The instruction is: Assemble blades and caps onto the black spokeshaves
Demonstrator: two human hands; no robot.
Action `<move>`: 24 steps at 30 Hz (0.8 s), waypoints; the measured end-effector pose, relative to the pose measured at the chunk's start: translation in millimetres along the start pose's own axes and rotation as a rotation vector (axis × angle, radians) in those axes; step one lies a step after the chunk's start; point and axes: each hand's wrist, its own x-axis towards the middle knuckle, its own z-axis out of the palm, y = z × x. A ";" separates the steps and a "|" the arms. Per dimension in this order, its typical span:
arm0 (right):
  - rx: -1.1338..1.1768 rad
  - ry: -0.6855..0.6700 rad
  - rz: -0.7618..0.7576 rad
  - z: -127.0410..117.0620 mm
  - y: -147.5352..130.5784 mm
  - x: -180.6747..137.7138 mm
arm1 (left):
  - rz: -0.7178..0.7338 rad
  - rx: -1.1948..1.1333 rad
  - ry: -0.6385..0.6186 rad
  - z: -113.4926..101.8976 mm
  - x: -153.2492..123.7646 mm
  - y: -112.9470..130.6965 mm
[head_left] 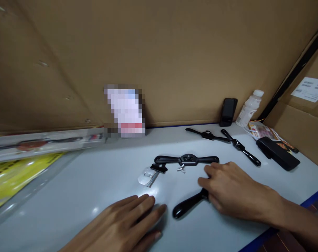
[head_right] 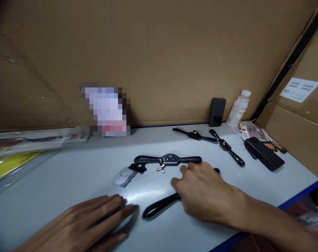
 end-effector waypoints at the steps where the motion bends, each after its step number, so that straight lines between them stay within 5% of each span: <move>1: -0.039 0.003 0.072 0.8 4.8 -2.6 | 0.005 0.007 0.022 -3.6 4.1 0.8; 9: -0.233 0.073 0.344 13.3 34.7 0.3 | 0.010 -0.041 -0.032 -21.1 21.8 3.1; 17: -0.130 0.172 0.298 24.1 12.9 28.9 | 0.028 -0.014 -0.025 -20.8 24.5 4.6; 24: 0.075 0.215 0.218 43.5 39.4 32.2 | 0.035 0.011 -0.025 -22.4 23.6 5.2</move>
